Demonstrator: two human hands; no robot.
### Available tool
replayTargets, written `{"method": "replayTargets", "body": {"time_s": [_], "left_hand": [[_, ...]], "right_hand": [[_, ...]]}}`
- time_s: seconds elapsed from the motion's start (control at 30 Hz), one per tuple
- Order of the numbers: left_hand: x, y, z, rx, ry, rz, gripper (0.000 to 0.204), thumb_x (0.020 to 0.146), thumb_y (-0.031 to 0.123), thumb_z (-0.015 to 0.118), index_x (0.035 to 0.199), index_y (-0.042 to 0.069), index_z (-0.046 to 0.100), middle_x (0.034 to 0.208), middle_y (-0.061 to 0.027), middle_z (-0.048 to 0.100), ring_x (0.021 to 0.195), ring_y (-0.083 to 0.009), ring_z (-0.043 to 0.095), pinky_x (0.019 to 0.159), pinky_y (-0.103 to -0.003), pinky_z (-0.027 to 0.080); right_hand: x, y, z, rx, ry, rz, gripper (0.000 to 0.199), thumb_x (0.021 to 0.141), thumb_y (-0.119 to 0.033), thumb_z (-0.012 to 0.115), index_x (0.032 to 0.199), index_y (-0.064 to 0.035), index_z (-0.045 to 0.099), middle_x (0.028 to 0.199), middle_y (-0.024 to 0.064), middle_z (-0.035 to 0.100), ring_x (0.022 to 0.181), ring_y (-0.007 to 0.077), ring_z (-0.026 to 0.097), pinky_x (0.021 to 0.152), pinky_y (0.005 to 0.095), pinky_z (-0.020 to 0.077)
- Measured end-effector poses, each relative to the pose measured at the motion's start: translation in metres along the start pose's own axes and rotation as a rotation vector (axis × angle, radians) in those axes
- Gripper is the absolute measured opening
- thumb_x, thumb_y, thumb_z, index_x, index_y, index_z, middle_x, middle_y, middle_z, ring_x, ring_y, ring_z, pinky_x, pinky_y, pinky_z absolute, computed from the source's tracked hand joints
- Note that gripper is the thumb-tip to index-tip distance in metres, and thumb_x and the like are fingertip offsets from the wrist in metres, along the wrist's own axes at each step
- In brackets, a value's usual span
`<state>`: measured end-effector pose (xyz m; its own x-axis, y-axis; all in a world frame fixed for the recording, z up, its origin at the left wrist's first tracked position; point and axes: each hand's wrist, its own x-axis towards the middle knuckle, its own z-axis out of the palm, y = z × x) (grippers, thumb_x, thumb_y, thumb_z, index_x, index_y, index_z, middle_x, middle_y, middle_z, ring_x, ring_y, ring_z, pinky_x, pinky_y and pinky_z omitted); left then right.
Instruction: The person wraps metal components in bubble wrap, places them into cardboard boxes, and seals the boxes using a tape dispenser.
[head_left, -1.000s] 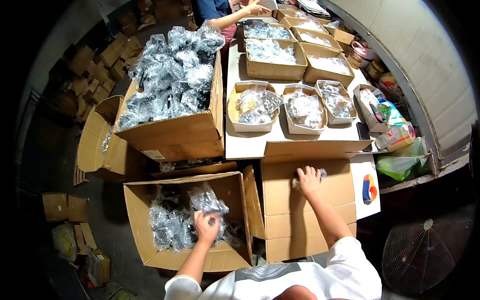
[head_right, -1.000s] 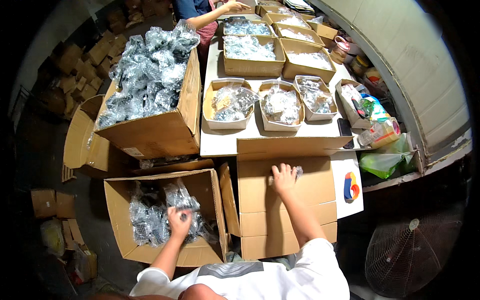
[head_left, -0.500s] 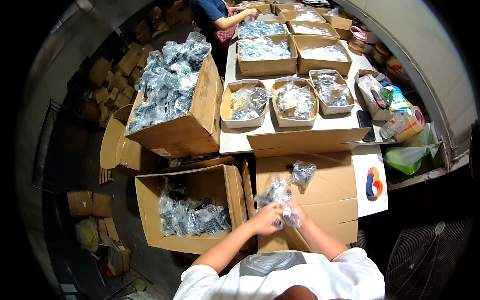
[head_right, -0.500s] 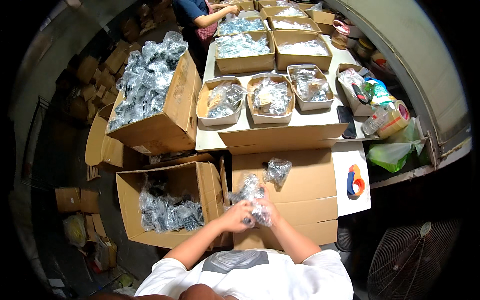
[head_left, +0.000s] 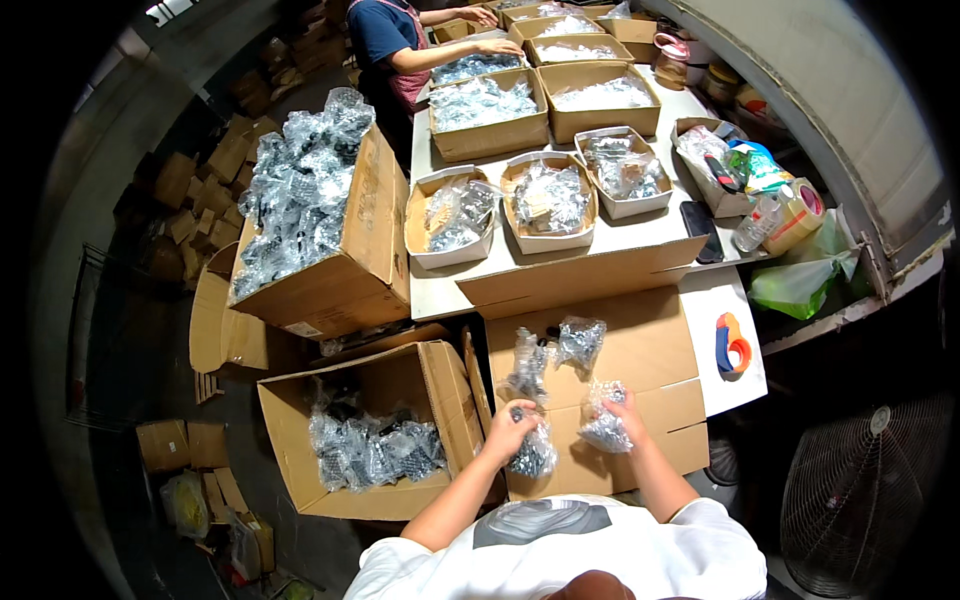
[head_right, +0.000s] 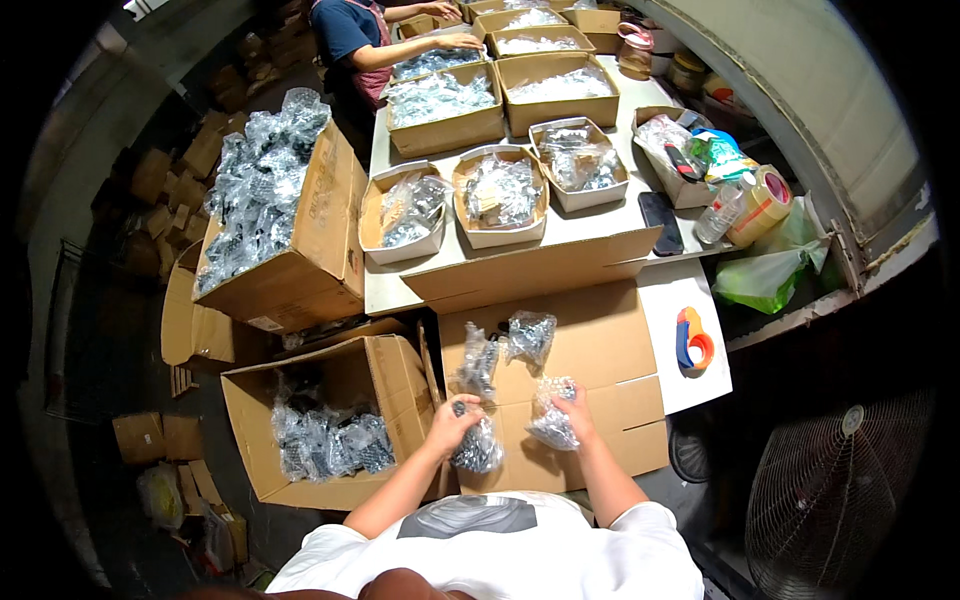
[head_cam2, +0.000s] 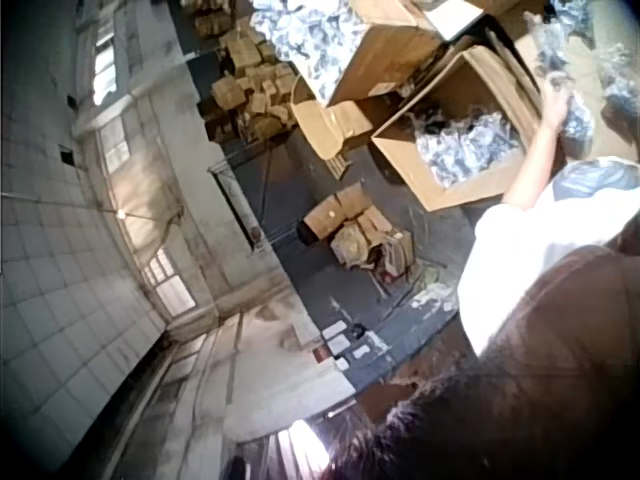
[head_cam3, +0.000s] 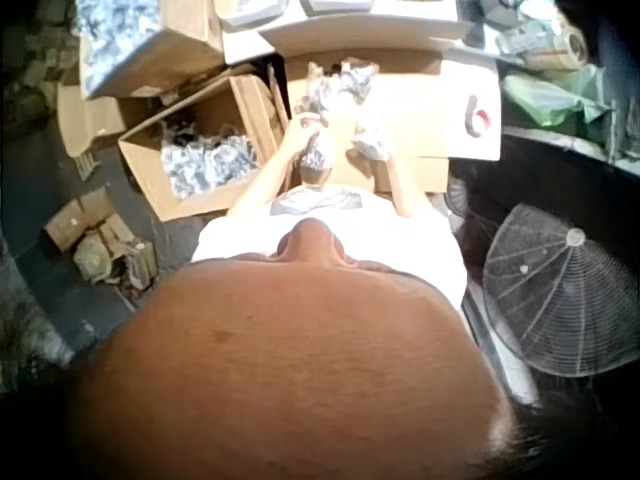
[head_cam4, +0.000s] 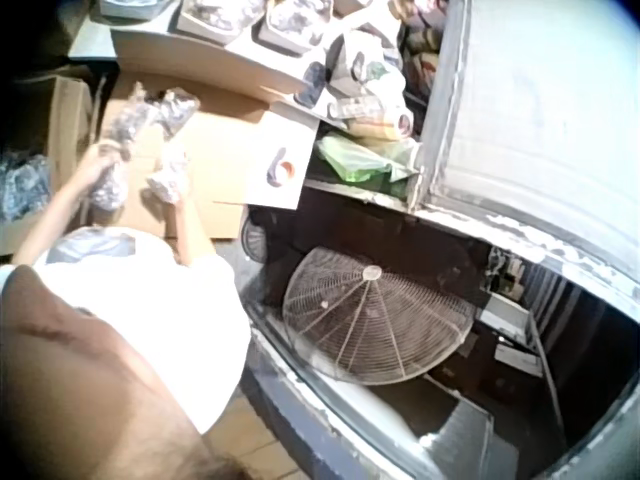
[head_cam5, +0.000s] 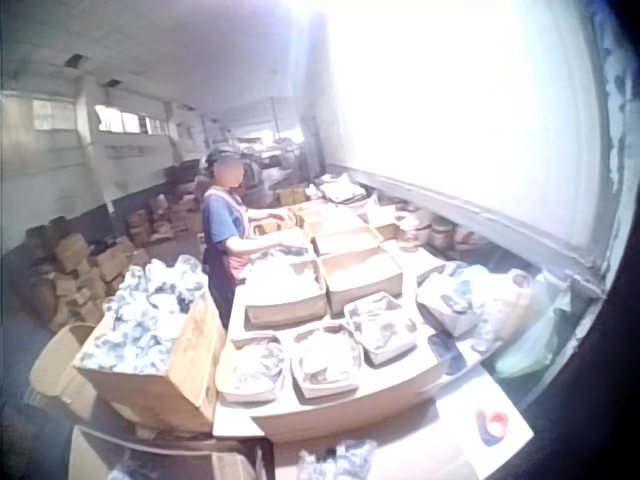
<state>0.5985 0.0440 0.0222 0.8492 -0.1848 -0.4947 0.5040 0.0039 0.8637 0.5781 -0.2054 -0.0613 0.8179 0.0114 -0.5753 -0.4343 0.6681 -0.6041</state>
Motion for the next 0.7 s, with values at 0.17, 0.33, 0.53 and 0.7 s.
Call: {"method": "replayTargets", "body": {"time_s": [0.17, 0.33, 0.53, 0.7], "left_hand": [[0.024, -0.043, 0.066, -0.169, -0.033, -0.056, 0.023, 0.087, 0.009, 0.058, 0.107, 0.007, 0.047, 0.084, -0.0086, 0.059, 0.075, -0.0176, 0.058, 0.068, -0.03, 0.047], [0.095, -0.036, 0.079, 0.776, -0.072, 0.179, 0.03, 0.088, 0.028, 0.054, 0.103, 0.002, 0.053, 0.098, -0.0181, 0.059, 0.094, -0.0376, 0.056, 0.083, -0.042, 0.044], [0.102, 0.055, 0.06, 1.372, 0.438, 0.133, 0.042, 0.083, 0.027, 0.058, 0.117, 0.003, 0.051, 0.115, -0.0121, 0.056, 0.11, -0.0265, 0.05, 0.097, -0.046, 0.031], [0.127, 0.022, 0.027, 1.666, -0.053, -0.262, 0.053, 0.077, 0.032, 0.062, 0.124, 0.012, 0.049, 0.125, -0.0123, 0.053, 0.122, -0.0228, 0.044, 0.099, -0.06, 0.022]], "right_hand": [[-0.011, -0.029, -0.01, -1.29, -0.046, -0.281, 0.034, 0.083, -0.015, 0.063, 0.107, -0.0054, 0.041, 0.091, 0.0173, 0.056, 0.084, 0.0289, 0.059, 0.074, 0.0388, 0.0488], [-0.003, -0.051, 0.004, -1.729, -0.22, -0.279, 0.03, 0.075, -0.005, 0.056, 0.103, -0.0057, 0.048, 0.103, 0.0222, 0.056, 0.095, 0.041, 0.055, 0.078, 0.0461, 0.0456], [-0.007, -0.064, 0.032, -1.858, -0.304, -0.357, 0.04, 0.081, -0.007, 0.045, 0.119, -0.0195, 0.045, 0.117, 0.019, 0.049, 0.09, 0.0383, 0.06, 0.077, 0.046, 0.049], [0.016, -0.074, 0.063, -1.815, -0.246, -0.264, 0.075, 0.073, -0.002, 0.055, 0.134, -0.0384, 0.032, 0.118, 0.0213, 0.045, 0.083, 0.0411, 0.06, 0.077, 0.0464, 0.0494]]}}
